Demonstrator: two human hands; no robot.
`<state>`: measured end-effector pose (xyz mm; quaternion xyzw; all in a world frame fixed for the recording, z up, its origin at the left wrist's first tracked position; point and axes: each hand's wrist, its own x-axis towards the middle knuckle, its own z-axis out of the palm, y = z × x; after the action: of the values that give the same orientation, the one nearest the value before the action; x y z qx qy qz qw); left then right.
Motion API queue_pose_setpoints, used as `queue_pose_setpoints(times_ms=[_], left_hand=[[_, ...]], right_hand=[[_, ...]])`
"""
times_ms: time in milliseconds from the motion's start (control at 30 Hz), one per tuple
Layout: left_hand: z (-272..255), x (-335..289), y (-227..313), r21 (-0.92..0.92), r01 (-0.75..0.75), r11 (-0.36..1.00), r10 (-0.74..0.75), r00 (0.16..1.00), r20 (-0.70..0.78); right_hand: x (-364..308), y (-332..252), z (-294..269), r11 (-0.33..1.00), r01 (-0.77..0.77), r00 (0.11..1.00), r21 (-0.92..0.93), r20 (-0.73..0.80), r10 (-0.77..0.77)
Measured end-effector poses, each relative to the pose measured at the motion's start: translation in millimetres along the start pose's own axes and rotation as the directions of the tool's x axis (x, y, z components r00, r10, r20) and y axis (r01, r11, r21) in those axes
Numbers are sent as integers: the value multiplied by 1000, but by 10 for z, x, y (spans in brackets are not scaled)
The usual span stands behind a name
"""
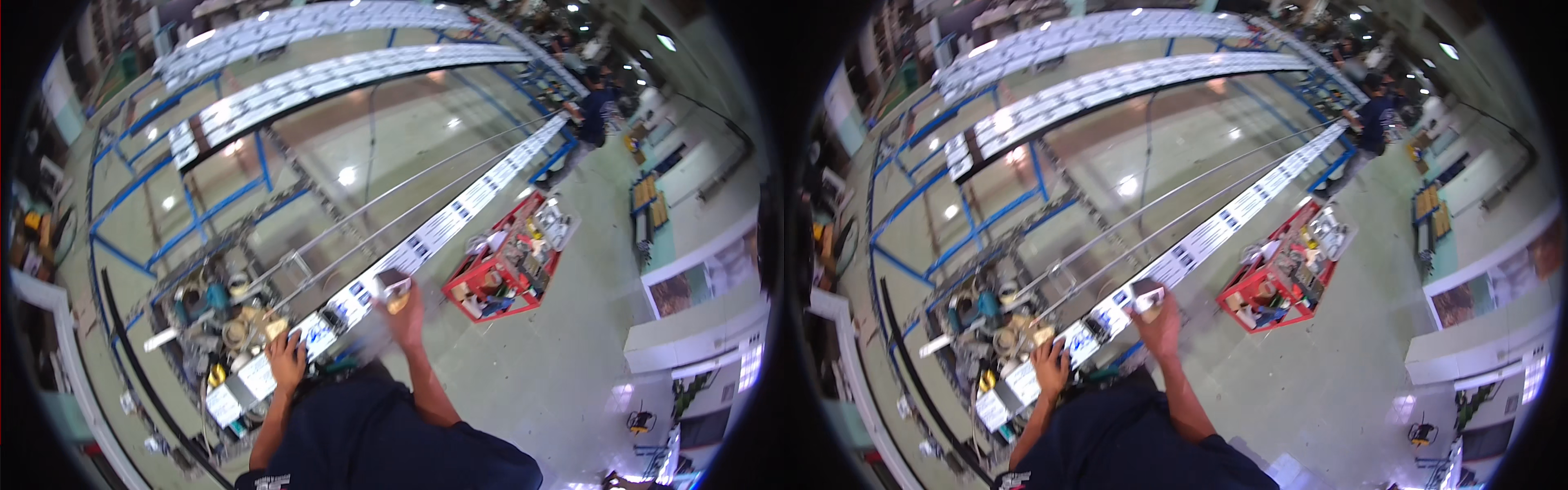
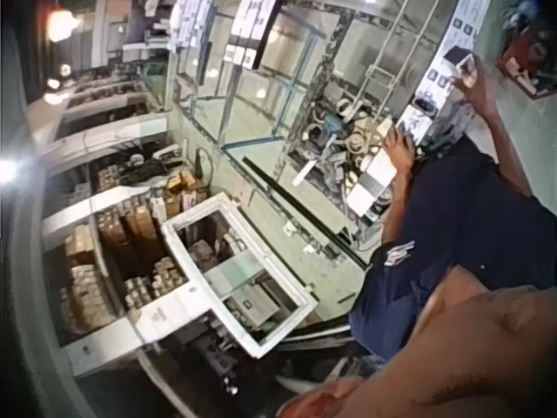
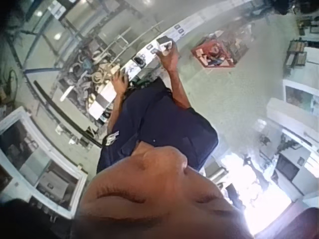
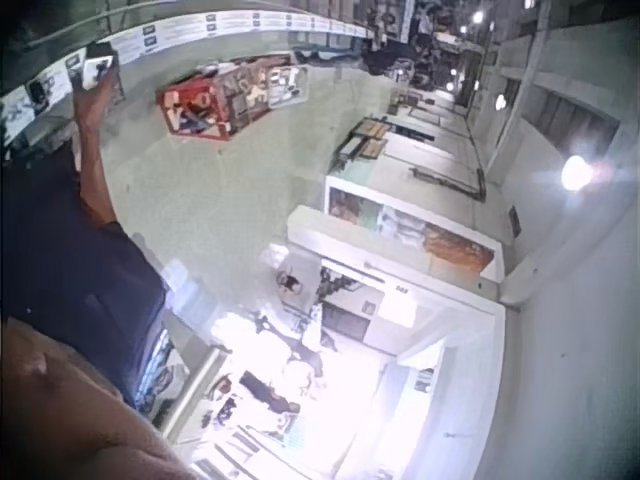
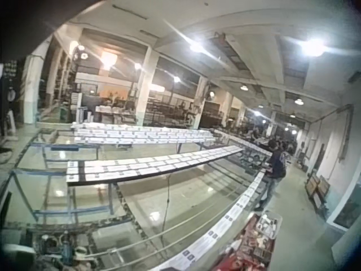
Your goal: Assemble and secure components of a metal window or door frame using tools and measurements.
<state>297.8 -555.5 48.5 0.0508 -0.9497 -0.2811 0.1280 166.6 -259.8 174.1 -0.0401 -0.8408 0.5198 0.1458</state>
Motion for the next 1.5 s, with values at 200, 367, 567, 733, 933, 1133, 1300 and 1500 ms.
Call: queue_pose_setpoints(times_ms=[200,367,567,733,933,1133,1300,1500], left_hand=[[28,122,68,25,-24,999,25,1000,-12],[-10,87,27,42,-17,999,18,1000,-4],[-11,43,-23,63,-12,998,12,1000,-8],[3,66,-52,38,5,999,-6,999,36],[7,58,-77,82,19,996,-22,999,42],[8,36,-122,77,37,996,-40,999,36],[1,36,-130,56,42,998,-43,999,23],[-136,172,-116,-261,157,952,-163,987,-2]], right_hand=[[173,-52,-30,986,-79,989,145,138,59],[85,183,34,994,-108,951,-28,288,112],[-121,242,204,987,-150,909,-57,384,160],[-246,263,426,984,-58,869,-170,476,133],[-336,115,866,954,49,815,-297,564,134],[-372,3,1050,942,102,837,-319,540,93],[-420,16,1069,928,86,870,-362,482,107],[-11,-265,806,907,420,629,-4,722,-288]])
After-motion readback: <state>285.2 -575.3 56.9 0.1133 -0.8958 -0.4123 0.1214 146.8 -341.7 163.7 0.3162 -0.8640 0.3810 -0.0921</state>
